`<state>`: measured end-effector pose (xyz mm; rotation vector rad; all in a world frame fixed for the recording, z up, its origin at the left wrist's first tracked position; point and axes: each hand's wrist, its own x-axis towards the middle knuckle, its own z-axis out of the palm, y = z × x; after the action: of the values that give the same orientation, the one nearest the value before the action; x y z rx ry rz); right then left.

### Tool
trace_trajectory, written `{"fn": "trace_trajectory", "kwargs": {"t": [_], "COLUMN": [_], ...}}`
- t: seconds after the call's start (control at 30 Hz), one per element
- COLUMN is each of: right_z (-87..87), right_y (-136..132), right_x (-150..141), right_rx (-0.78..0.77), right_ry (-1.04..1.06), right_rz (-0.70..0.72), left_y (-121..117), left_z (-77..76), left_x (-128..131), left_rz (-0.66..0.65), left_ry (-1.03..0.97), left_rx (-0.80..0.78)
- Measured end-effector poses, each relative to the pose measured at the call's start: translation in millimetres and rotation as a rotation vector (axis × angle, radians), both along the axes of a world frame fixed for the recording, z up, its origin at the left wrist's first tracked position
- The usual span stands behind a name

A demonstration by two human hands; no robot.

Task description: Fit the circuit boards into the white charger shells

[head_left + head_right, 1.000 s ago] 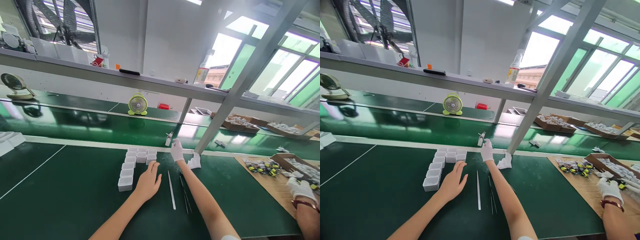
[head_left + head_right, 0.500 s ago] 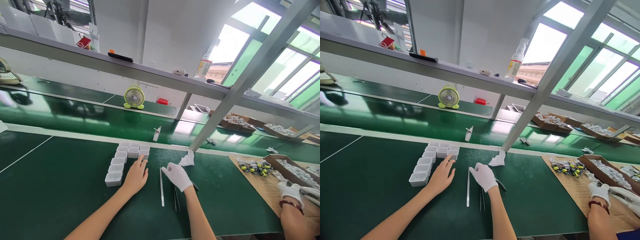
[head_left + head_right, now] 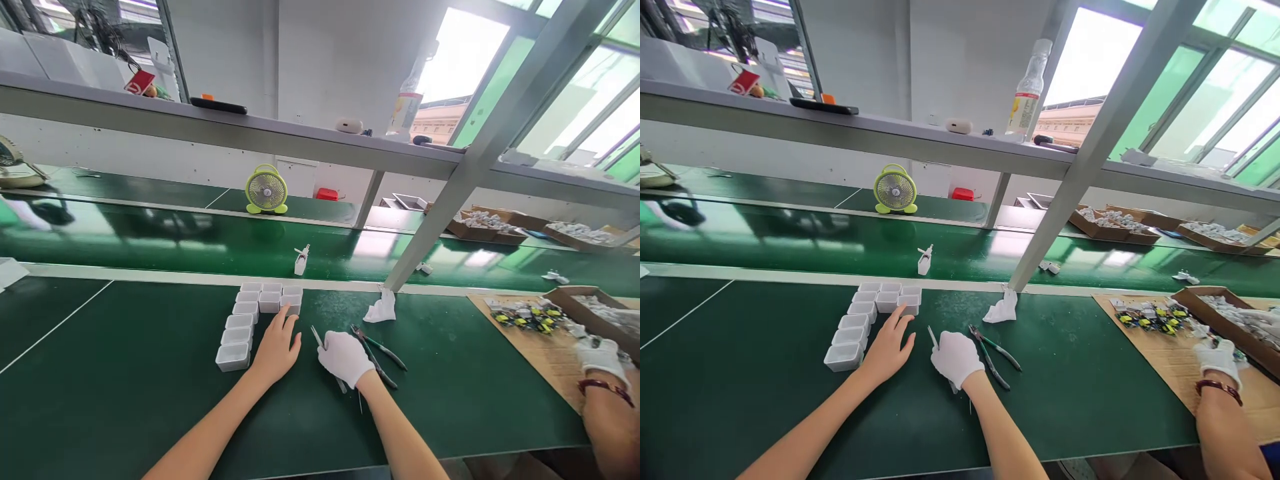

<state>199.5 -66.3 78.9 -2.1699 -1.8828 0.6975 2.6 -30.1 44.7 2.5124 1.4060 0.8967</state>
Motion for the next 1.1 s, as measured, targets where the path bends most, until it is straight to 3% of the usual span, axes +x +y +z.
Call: {"fn": "trace_trajectory", "kwargs": {"t": [0.2,0.53,0.7,0.9,1.1], "right_z": [8.6,2.6,5.3,7.1,-7.5], "right_y": [4.4,15.8,13.8,11.5,18.9], "right_x": [7.3,27.9,28.8,27.7,24.0], "right_rx": [0.130,0.166,0.103,0.070,-0.011], "right_ry": [0.365,1.015,1.262,1.448,1.517], "right_rz": [-0.107,-0.171,-0.183,-0.212,-0.218], "left_y": [1.1,2.3,0.2,-1.7,0.3], "left_z": [1.9,9.5,13.9,16.8,14.9], "left_x": [-0.2,-3.1,-2.3,-1.8,-3.0], "left_rz": [-0.016,0.026,0.022,0.026,0.024], "left_ry": [-0.025,-0.099,-0.108,-0.097,-0.069], "left_rx": [0.000,0.057,0.068,0.064,0.040]}}
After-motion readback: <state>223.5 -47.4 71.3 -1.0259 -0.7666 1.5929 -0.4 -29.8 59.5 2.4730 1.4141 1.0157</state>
